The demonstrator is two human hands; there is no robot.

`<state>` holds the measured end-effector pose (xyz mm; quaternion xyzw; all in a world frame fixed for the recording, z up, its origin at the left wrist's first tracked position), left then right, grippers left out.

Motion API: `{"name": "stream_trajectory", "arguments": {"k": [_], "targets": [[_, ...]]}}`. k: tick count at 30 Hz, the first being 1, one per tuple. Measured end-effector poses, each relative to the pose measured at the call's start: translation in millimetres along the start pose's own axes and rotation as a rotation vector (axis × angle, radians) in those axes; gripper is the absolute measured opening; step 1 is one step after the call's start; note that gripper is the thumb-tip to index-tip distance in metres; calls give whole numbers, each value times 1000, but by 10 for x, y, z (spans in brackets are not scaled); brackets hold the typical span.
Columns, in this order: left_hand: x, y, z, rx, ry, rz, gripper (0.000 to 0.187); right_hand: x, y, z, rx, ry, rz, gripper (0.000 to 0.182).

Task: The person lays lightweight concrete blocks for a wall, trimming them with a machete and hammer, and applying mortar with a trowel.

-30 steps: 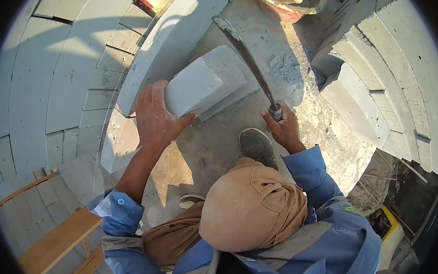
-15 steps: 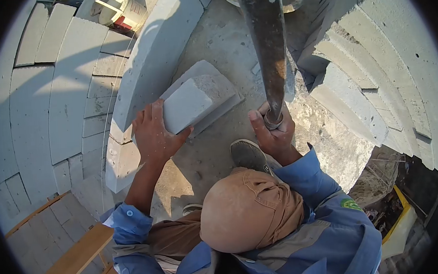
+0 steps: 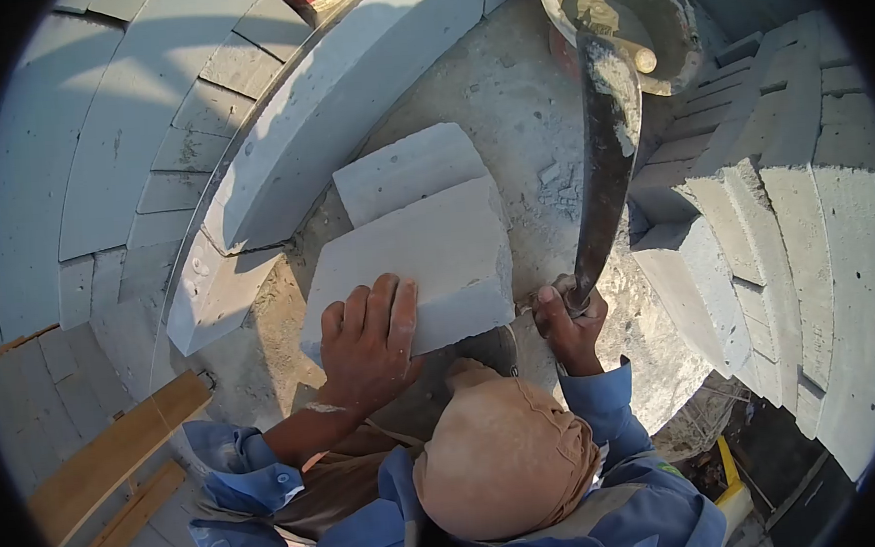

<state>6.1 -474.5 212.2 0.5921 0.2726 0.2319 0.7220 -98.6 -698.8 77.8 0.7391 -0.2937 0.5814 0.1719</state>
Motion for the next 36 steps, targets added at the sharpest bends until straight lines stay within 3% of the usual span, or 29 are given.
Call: {"name": "stream_trajectory", "arguments": {"k": [5, 11, 15, 16, 19, 21, 23, 24, 25, 27, 29, 30, 33, 34, 36], "targets": [[-65, -44, -63, -11, -55, 28, 94, -212, 26, -112, -23, -110, -79, 23], [134, 74, 238, 16, 0, -105, 88, -336, 34, -222, 20, 43, -322, 21], [156, 73, 262, -32, -5, -143, 87, -444, -24, -328, 109, 96, -229, 18], [150, 80, 252, -31, -4, -145, 87, -538, -46, -327, 113, -48, -184, 18], [106, 102, 259, -38, -29, -136, 87, -543, -154, -250, 147, -135, -371, 18], [115, 115, 262, -67, -33, -139, 87, -356, -136, -263, 132, -159, -307, 18], [127, 120, 276, -46, -20, -140, 88, 64, -113, -261, 131, 102, -193, 15], [126, 110, 280, -26, -18, -145, 88, 297, -172, -254, 168, 264, 12, 13], [134, 116, 275, -31, -9, -143, 88, 555, -254, -247, 119, 289, 156, 11], [129, 114, 276, -32, -17, -164, 85, 294, -223, -262, 127, 306, 102, 14], [127, 129, 265, -39, -10, -157, 83, -417, -249, -211, 158, -75, -451, 16], [126, 135, 287, -46, -16, -149, 82, -515, -215, -231, 133, -127, -378, 18], [145, 156, 317, -39, -10, -170, 80, -158, -149, -256, 65, -19, -420, 17], [160, 153, 321, -41, -2, -170, 80, 24, -138, -271, 51, 121, -372, 18], [159, 143, 306, -38, 0, -168, 80, 318, -157, -304, 119, 279, -90, 15]]}}
Point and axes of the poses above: each hand's wrist, its own z-axis towards the middle knuckle, its own y-axis out of the back of the hand, x = y × z, the point moved 10 cm from there along z, towards the middle knuckle, and after that the axes turned 4 degrees about -x, right-handed, at the moved point
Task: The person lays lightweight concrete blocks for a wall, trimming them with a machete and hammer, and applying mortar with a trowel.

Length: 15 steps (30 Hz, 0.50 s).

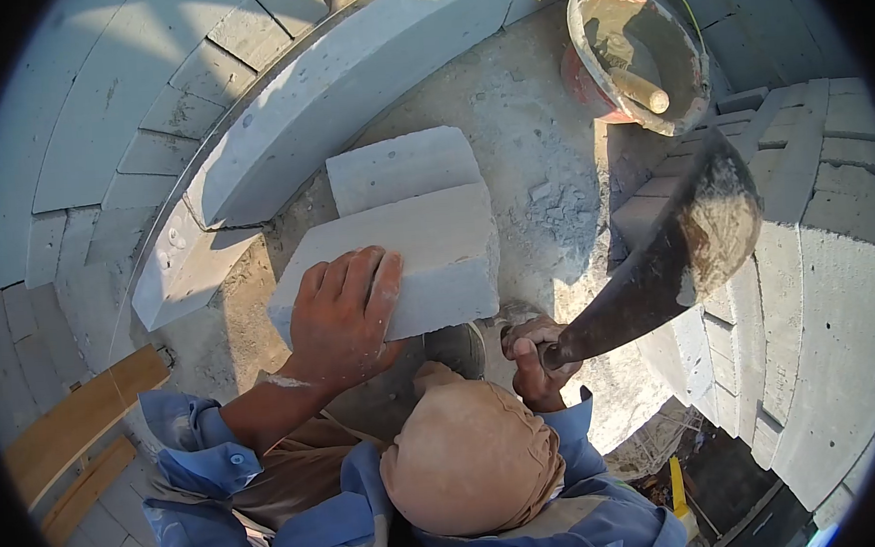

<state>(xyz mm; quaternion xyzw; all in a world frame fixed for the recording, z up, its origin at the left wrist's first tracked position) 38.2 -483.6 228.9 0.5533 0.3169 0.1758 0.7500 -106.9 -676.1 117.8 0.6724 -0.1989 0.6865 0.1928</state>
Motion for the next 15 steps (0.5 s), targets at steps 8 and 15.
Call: {"name": "stream_trajectory", "arguments": {"k": [8, 15], "targets": [[43, 12, 32, 5, 13, 18, 83, -566, -97, -157, 2, -219, -402, 17], [9, -31, 25, 44, 2, 33, 84, -171, -120, -75, -85, 100, -269, 16]]}}
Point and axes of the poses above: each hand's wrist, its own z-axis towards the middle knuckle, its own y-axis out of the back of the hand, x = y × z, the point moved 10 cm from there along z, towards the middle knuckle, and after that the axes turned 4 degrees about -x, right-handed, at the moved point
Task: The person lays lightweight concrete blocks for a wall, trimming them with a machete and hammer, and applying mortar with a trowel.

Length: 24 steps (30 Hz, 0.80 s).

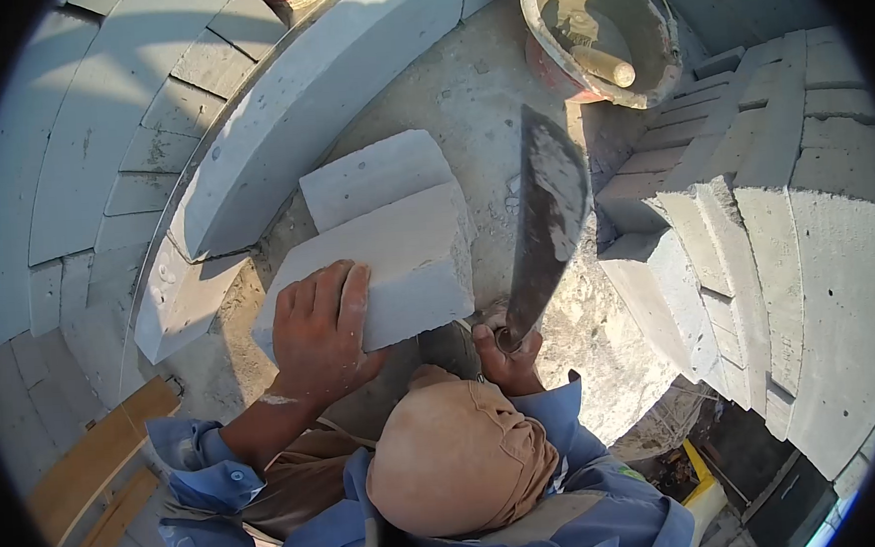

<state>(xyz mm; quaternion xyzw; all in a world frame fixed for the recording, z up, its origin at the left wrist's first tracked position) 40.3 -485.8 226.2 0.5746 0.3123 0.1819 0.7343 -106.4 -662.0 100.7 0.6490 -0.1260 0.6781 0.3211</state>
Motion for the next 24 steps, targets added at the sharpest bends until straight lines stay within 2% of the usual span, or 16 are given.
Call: {"name": "stream_trajectory", "arguments": {"k": [2, 6, 8, 9, 10, 12, 13, 18, 20, 21, 22, 24], "targets": [[-12, -12, -22, -13, -3, -1, 83, -465, -252, -68, 197, -404, -29, 15], [-1, -10, -12, -13, -1, 9, 82, -188, -33, 45, 133, -251, -90, 15], [-10, -14, -18, -8, -2, 10, 82, 168, 125, 175, -7, 19, 259, 16], [-14, -12, -16, -6, -11, 14, 82, 261, 102, 208, 51, 34, 335, 14], [-5, -8, -12, -7, -10, 16, 82, 224, 57, 187, 53, 35, 336, 14], [-13, -15, -16, 7, -5, 20, 82, -237, -161, 16, 129, -154, -85, 15], [-30, -13, -12, -3, -8, 19, 82, -764, -269, -183, 179, -405, -80, 14], [-8, -1, -8, -2, 2, 6, 84, -491, 11, -125, 106, -468, -50, 18], [-17, -18, -27, -5, -2, -1, 85, 29, 97, 121, 20, -50, 280, 19], [-9, -15, -31, -12, 0, -3, 86, 158, 51, 188, 23, -75, 467, 16], [-5, -10, -23, -9, -1, -5, 86, 108, 15, 156, 21, -78, 466, 16], [5, -9, 1, 12, 13, 3, 86, -357, -119, -12, 104, -219, -56, 17]]}}
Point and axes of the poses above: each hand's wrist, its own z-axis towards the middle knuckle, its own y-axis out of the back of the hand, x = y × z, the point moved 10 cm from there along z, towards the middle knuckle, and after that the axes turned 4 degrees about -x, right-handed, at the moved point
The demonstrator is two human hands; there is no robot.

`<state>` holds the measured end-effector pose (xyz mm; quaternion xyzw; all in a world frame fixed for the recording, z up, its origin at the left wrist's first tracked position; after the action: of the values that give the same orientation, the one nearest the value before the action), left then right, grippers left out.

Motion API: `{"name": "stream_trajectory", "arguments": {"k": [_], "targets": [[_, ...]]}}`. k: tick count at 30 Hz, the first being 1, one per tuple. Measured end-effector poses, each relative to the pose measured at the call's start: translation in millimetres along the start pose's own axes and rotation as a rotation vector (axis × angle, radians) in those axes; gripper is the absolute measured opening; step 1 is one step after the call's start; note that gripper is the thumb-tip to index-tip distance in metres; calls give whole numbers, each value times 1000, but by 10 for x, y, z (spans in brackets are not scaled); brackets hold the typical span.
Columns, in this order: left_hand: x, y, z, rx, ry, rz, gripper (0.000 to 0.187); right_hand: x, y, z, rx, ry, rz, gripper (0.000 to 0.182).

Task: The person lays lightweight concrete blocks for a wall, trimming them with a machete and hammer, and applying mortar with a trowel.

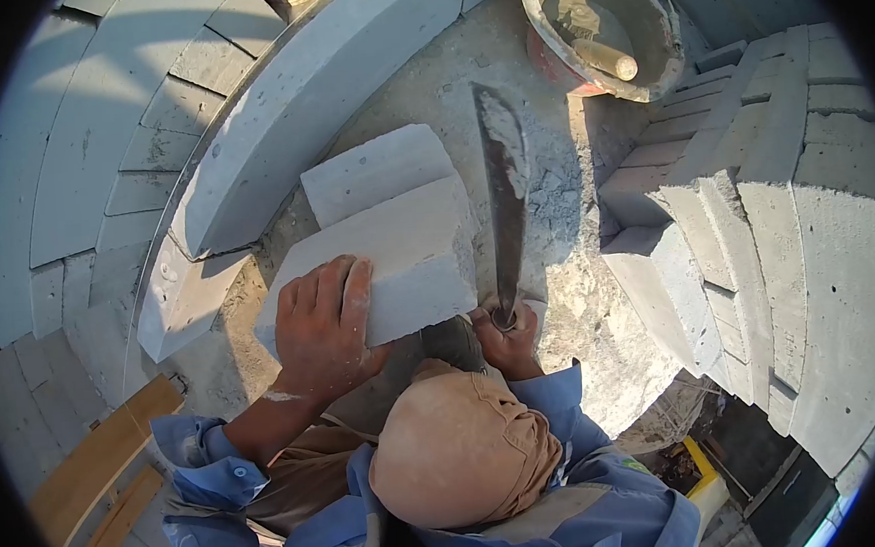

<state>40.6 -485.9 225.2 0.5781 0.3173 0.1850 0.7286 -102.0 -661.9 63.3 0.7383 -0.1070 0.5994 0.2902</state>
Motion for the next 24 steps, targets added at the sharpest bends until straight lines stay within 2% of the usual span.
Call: {"name": "stream_trajectory", "arguments": {"k": [1, 6, 8, 10, 12, 17, 20, 21, 22, 24], "targets": [[-10, 1, 5, -9, -4, -2, 86, -158, -213, 71, 79, -123, -13, 18], [16, -3, 17, 14, 7, 3, 84, 126, 42, 104, 32, -122, -33, 19], [11, -9, 16, 15, 10, 5, 84, 498, 192, 141, -78, 211, 336, 20], [33, -4, 26, 13, 11, 8, 84, 520, 123, 129, -70, 269, 437, 21], [10, 4, 29, 3, 0, 19, 84, -224, -263, 45, 149, -192, 47, 21], [16, -16, 5, 0, 3, 18, 87, 39, -6, 76, 83, -231, 99, 20], [12, -14, 14, -4, 8, 18, 89, 688, 187, 176, 9, 274, 474, 14], [10, -1, 18, -13, 7, 23, 89, 652, 150, 172, -15, 315, 423, 13], [13, 10, 12, -12, 8, 24, 89, 231, 90, 75, -30, 159, 164, 14], [8, -10, 30, 13, -5, 26, 85, -210, -253, 140, 159, -240, 65, 15]]}}
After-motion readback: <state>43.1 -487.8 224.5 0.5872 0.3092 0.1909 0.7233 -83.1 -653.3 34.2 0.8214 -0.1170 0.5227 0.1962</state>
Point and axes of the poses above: each hand's wrist, its own z-axis towards the middle knuckle, its own y-axis out of the back of the hand, x = y × z, the point moved 10 cm from there along z, towards the middle knuckle, and after that the axes turned 4 degrees about -x, right-handed, at the moved point
